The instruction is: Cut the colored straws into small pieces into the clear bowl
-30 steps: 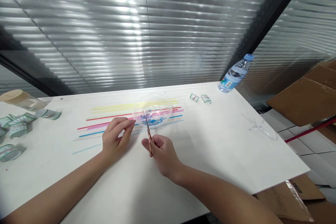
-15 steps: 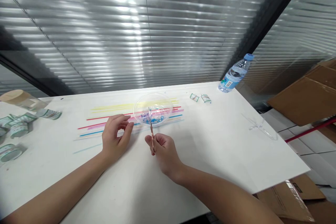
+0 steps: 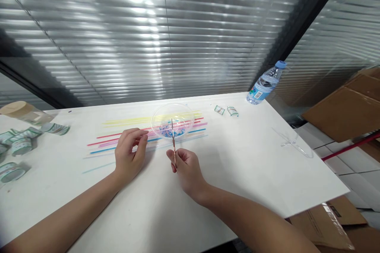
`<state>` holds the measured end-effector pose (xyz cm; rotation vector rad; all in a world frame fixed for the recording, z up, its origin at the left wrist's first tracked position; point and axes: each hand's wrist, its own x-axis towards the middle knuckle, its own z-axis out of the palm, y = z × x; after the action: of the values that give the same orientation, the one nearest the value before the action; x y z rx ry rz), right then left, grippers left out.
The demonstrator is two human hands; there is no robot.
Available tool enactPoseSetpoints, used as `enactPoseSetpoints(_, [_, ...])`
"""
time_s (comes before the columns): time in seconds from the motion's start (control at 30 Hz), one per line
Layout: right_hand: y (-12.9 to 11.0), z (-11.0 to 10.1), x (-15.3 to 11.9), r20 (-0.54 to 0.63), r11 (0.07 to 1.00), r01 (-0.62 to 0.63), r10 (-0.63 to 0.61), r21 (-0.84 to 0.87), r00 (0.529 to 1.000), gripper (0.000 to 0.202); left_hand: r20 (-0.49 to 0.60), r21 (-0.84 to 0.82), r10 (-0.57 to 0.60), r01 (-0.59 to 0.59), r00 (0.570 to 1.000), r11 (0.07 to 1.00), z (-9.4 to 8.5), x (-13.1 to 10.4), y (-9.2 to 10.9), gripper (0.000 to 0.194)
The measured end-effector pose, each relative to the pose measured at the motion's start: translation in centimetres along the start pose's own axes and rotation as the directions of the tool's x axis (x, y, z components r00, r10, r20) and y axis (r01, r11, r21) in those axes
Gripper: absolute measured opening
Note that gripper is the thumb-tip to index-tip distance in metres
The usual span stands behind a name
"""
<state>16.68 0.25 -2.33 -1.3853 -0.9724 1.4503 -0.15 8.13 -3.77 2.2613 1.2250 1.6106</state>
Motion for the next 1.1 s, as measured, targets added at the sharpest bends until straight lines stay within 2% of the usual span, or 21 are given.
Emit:
enactPoseSetpoints(0.3, [-0.13, -0.03, -0.12, 0.078, 1.000, 0.002, -0.003, 0.015, 0.997, 0.065, -0.006, -0.009, 0.024, -0.024, 1.000, 1.000, 0.00, 0.08, -0.01, 0.013])
enactPoseSetpoints(0.63, [-0.11, 0.19, -0.02, 0.070, 1.000, 0.004, -0.005, 0.017, 0.997, 0.064, 0.033, -0.028, 0.097, -0.096, 0.995, 0.995, -0.12, -0.10, -0.40, 0.017])
enactPoseSetpoints(0.9, [-0.10, 0.13, -0.13, 0.073, 1.000, -0.004, 0.001, 0.031, 0.997, 0.063, 0.022, -0.049, 0.133, -0.132, 0.991, 0.990, -0.11, 0.01, -0.35, 0.023])
enactPoseSetpoints(1.1, [-0.13, 0.16, -0.10, 0.071, 1.000, 0.002, -0.004, 0.029, 0.997, 0.063, 0.008, -0.029, 0.127, -0.127, 0.992, 0.991, -0.09, 0.00, -0.34, 0.020])
